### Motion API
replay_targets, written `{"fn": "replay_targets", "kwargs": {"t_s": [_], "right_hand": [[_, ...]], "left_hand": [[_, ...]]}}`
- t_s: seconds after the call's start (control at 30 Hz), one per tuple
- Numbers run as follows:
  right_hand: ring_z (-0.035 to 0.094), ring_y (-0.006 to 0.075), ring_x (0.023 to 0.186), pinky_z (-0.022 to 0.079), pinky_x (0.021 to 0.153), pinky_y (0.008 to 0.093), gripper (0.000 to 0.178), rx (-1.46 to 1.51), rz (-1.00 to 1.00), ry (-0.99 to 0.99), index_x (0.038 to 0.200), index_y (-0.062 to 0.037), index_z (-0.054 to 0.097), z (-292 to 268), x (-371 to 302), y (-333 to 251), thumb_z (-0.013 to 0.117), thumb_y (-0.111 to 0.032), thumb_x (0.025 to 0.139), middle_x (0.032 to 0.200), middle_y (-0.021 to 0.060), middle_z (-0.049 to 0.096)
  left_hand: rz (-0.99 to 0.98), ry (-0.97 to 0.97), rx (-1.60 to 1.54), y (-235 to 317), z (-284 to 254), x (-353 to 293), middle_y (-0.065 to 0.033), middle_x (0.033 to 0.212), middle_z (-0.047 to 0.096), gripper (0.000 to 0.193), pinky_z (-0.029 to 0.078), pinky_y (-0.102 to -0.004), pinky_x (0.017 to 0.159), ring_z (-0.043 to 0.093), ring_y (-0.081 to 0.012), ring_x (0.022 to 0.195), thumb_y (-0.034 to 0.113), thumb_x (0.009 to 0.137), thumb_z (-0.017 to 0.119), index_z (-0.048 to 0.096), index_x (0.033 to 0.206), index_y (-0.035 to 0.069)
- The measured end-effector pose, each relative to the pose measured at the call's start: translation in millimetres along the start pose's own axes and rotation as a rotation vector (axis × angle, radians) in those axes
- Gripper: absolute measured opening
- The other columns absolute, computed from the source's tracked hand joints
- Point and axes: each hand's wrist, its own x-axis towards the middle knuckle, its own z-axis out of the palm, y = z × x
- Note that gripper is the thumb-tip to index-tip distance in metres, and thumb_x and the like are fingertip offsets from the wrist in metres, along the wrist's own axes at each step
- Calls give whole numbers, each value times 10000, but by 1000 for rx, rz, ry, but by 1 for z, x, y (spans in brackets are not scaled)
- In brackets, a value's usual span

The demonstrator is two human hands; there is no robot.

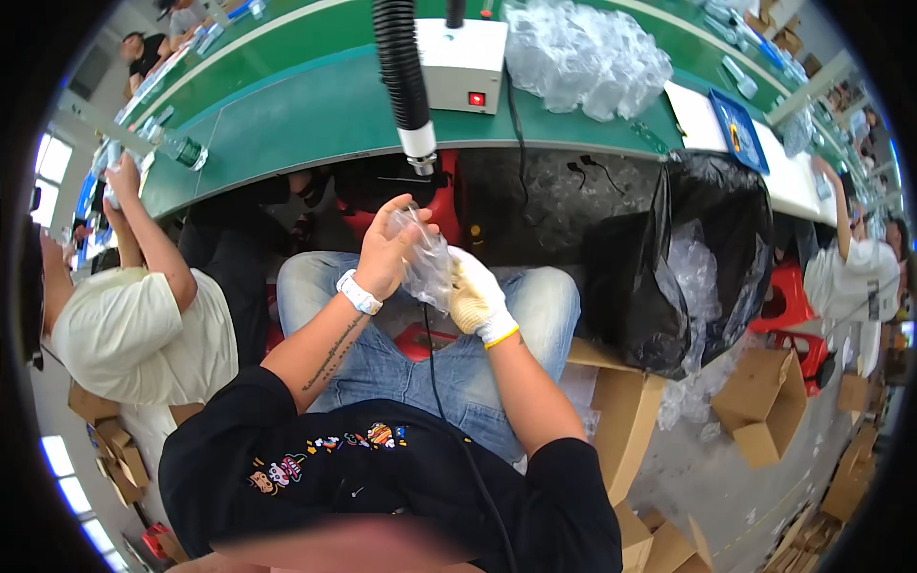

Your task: Manually assembling and inspecting plastic electronic components on a factory assembly line.

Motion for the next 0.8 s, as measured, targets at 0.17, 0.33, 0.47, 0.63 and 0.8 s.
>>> {"fn": "replay_targets", "kwargs": {"t_s": [0.17, 0.33, 0.47, 0.63, 0.8], "right_hand": [[440, 305, 1430, 374, 1155, 526, 754, 233, 25, 125, 1598, -126, 399, -5, 1, -9, 396, -650, 1056, 1607, 105, 460], [493, 240, 1388, 459, 1092, 447, 688, -578, -44, -141, 1560, -108, 410, -98, 16, 24, 434, -590, 1068, 1532, 41, 510], [666, 225, 1144, 563, 934, 356, 541, -528, -110, -29, 1431, -47, 541, -41, -1, 53, 699, -287, 973, 1296, 116, 653], [722, 194, 860, 583, 803, 304, 363, -1407, 82, -264, 1226, 11, 703, 42, -68, -27, 730, -106, 883, 978, 78, 745], [604, 214, 1089, 483, 955, 428, 274, -2423, -406, 223, 1184, -98, 657, -72, -87, -179, 583, -240, 962, 1225, 66, 660]], "left_hand": [[38, -118, 223, 10, 6, 0, -99, 1260, 672, 559, 563, -405, 986, 690, -220, 1106, 8, 901, 751, 500, 1396, 73], [149, -141, 306, -42, 37, -22, -71, 1235, 658, 560, 517, -378, 1036, 639, -184, 1139, 55, 891, 758, 490, 1383, 47], [-23, -203, 496, -35, 16, -55, -83, 1229, 663, 433, 532, -354, 1005, 659, -176, 1071, 131, 958, 739, 546, 1335, 41], [36, -67, -105, -3, 34, 0, -86, 1071, 701, 357, 578, -318, 852, 694, -156, 975, 315, 1033, 691, 582, 1268, 69], [-478, -241, -98, 35, 30, -12, -59, 981, 713, 344, 591, -333, 748, 716, -179, 852, 427, 1064, 610, 593, 1206, 114]]}}
